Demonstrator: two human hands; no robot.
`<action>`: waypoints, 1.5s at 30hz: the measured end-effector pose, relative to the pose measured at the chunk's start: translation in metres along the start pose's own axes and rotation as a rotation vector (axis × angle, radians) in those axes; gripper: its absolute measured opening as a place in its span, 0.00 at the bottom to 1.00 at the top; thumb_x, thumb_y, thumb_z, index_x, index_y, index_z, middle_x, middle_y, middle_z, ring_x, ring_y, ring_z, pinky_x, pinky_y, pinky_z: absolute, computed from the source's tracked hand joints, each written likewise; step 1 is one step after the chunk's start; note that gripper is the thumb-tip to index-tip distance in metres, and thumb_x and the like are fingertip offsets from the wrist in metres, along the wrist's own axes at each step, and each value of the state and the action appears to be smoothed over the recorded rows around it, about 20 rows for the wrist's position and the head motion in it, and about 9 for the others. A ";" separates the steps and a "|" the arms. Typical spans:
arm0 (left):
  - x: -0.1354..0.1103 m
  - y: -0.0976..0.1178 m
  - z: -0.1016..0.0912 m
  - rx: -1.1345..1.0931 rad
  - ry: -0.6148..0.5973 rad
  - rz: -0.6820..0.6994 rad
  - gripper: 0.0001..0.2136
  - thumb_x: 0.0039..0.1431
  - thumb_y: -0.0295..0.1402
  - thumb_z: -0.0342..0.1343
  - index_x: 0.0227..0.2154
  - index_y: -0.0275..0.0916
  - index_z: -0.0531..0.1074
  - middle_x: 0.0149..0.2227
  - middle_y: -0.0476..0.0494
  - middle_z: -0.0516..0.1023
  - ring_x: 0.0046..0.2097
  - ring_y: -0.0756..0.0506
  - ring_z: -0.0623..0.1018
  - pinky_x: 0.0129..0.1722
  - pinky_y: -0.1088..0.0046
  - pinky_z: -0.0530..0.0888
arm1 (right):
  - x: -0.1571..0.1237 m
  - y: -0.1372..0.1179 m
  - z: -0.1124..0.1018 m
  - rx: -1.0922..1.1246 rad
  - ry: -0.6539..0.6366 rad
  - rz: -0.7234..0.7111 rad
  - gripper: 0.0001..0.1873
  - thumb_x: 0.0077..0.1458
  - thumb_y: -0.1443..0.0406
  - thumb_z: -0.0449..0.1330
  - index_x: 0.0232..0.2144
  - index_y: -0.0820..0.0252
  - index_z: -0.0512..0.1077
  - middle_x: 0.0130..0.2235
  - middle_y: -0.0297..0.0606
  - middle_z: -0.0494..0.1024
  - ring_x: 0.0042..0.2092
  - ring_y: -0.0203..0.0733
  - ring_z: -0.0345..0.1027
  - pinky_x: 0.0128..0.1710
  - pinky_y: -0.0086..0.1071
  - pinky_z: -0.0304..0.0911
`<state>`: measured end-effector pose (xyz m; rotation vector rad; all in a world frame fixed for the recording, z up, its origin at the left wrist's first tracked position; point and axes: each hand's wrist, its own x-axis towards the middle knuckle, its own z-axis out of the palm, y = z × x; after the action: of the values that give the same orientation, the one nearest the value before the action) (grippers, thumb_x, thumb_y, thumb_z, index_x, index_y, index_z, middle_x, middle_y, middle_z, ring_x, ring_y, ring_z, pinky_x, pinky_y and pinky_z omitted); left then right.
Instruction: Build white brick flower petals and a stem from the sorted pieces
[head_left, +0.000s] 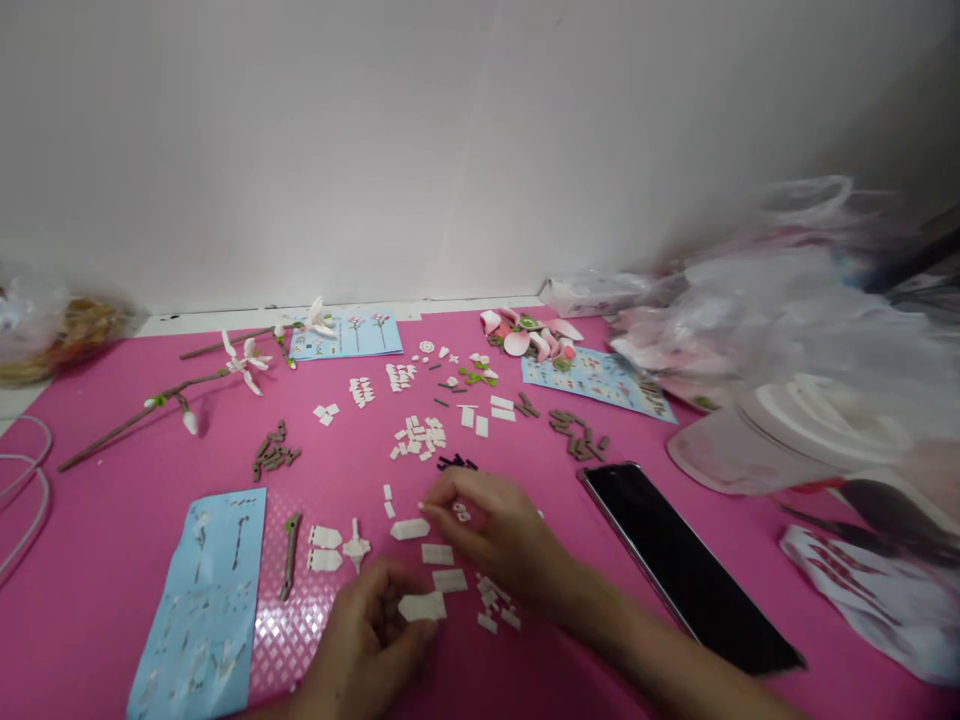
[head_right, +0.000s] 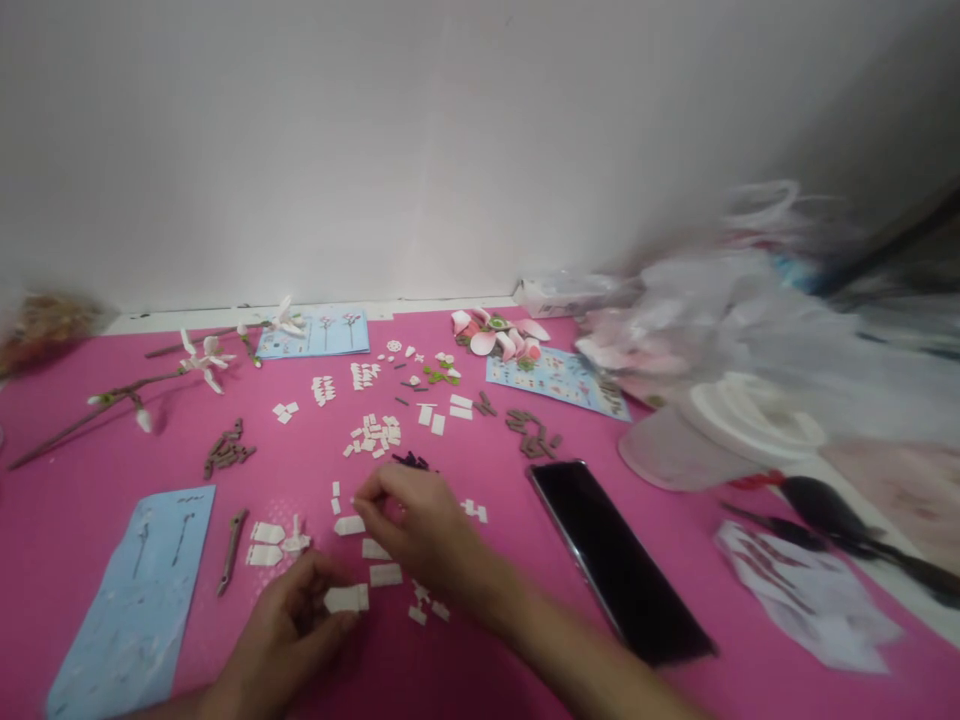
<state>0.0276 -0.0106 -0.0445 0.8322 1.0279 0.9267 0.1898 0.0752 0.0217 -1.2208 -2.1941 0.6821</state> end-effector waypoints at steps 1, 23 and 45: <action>0.000 0.000 0.000 -0.008 -0.001 -0.005 0.11 0.51 0.36 0.68 0.33 0.38 0.73 0.25 0.52 0.75 0.24 0.52 0.72 0.23 0.79 0.65 | -0.011 0.001 -0.001 0.052 0.000 0.002 0.08 0.57 0.69 0.57 0.26 0.58 0.70 0.26 0.32 0.76 0.28 0.35 0.68 0.28 0.26 0.63; -0.003 -0.016 -0.012 -0.029 -0.039 0.047 0.11 0.54 0.38 0.68 0.39 0.41 0.78 0.30 0.50 0.78 0.24 0.52 0.78 0.25 0.78 0.76 | -0.048 0.008 0.011 0.624 -0.282 0.330 0.06 0.48 0.69 0.62 0.22 0.58 0.69 0.22 0.27 0.68 0.24 0.32 0.58 0.26 0.26 0.57; -0.004 -0.013 -0.013 0.146 -0.087 0.239 0.06 0.60 0.33 0.64 0.40 0.43 0.80 0.34 0.48 0.72 0.26 0.54 0.75 0.24 0.83 0.72 | -0.047 -0.001 0.012 0.536 -0.283 0.352 0.08 0.46 0.75 0.59 0.24 0.58 0.66 0.21 0.25 0.65 0.24 0.31 0.57 0.24 0.25 0.54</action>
<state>0.0170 -0.0170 -0.0589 1.1263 0.9422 1.0152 0.2030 0.0318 0.0040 -1.2775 -1.8210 1.5525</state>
